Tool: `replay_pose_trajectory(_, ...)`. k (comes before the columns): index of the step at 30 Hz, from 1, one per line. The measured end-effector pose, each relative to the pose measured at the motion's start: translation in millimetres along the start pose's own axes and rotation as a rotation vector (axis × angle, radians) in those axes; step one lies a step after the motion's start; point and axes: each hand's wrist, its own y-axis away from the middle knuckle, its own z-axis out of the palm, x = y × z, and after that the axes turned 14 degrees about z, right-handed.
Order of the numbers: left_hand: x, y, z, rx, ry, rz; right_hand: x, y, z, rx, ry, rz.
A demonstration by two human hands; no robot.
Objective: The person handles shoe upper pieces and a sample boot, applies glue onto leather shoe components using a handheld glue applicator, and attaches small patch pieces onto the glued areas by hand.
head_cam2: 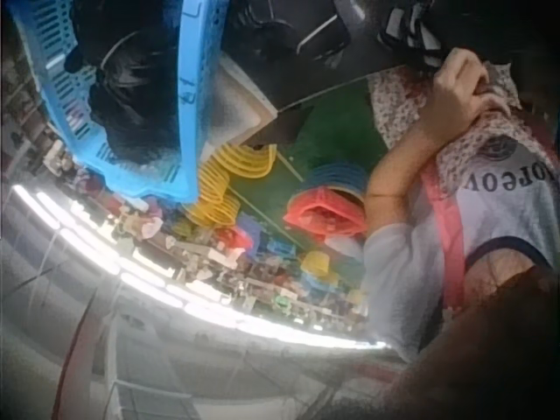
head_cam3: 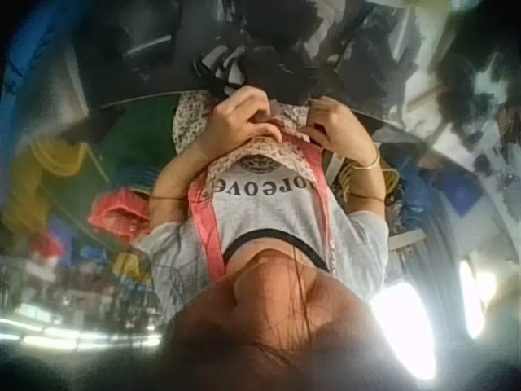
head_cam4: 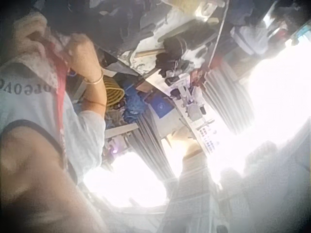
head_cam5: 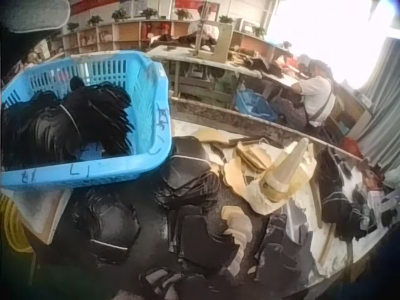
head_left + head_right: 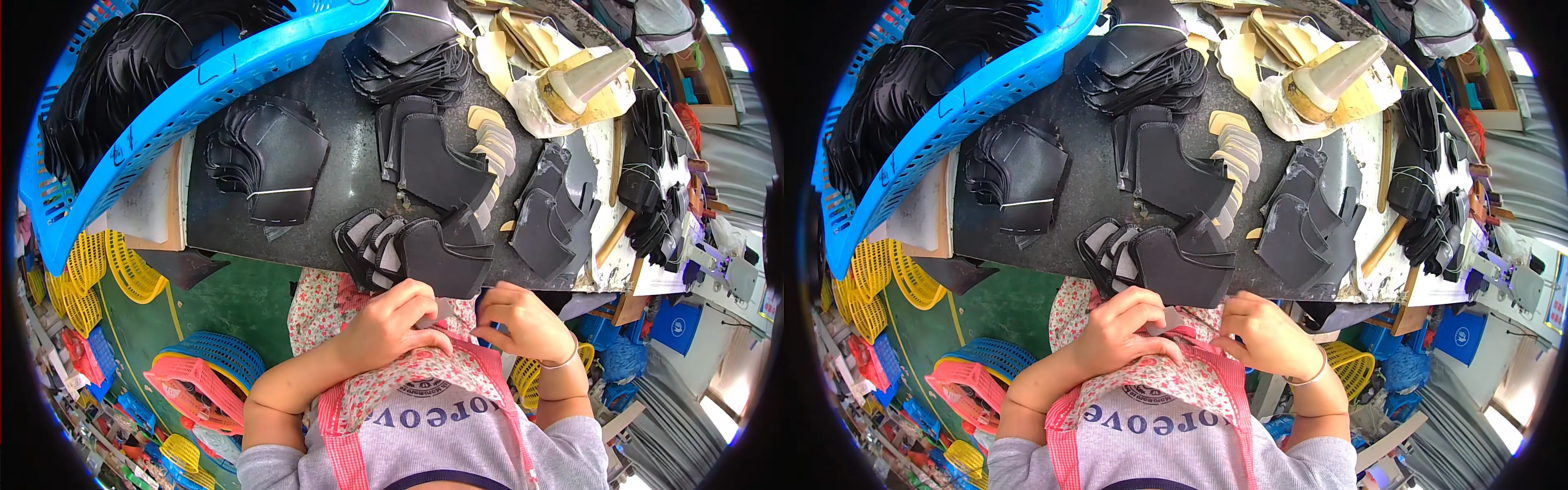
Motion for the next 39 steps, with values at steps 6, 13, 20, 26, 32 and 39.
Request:
replay_pose_trajectory(6, 3, -3, 4, -0.018, -0.055, 0.050, -10, 2, -1, -0.049, -0.284, 0.278)
replay_pose_trajectory(13, -1, 1, 12, 0.112, -0.247, 0.094, -6, -22, 16, 0.240, -0.404, 0.011)
replay_pose_trajectory(20, -15, 16, 12, -0.054, -0.796, 0.044, -4, -56, 30, 0.209, -0.813, 0.272)
replay_pose_trajectory(26, -19, 19, 13, -0.083, -0.808, 0.031, 1, -68, 44, 0.211, -0.839, 0.343)
replay_pose_trajectory(32, -20, 17, 12, -0.018, -0.739, 0.026, 4, -67, 47, 0.212, -0.921, 0.349)
replay_pose_trajectory(39, -22, 5, 14, 0.244, -0.584, -0.250, 3, -74, 56, 0.366, -1.139, 0.238)
